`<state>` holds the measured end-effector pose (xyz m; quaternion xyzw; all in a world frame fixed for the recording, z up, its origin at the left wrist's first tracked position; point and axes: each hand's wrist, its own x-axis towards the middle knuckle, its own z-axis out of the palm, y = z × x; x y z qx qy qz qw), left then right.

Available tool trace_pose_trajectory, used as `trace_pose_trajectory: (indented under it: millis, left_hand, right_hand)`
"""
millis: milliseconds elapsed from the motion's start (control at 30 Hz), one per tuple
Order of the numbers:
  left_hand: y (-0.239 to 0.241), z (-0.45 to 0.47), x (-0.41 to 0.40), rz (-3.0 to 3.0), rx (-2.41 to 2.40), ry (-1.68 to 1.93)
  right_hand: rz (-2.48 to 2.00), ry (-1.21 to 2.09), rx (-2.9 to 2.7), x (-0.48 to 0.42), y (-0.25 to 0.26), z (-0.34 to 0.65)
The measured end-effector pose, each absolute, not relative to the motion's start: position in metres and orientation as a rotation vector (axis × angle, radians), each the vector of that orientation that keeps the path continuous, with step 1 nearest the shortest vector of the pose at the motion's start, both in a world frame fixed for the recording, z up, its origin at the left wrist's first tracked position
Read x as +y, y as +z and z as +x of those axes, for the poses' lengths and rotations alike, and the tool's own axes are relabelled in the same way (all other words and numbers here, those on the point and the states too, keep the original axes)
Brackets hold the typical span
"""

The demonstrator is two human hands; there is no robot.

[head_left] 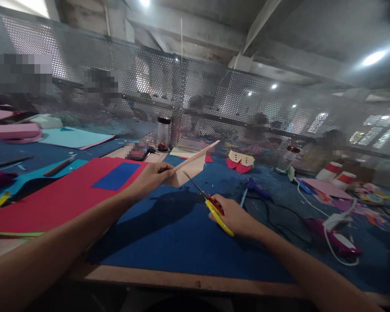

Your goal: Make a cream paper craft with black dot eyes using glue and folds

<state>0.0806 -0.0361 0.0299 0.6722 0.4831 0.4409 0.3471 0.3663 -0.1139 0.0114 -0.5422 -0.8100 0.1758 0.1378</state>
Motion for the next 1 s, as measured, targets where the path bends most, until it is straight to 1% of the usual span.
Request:
trace_pose_trajectory:
  millis: [1000]
  left_hand:
    - [0.0230,0.0776,-0.0304,1.806,1.208,1.137]
  right_hand:
    - [-1.555,0.529,-2.334,-0.1135,0.0105,0.3671]
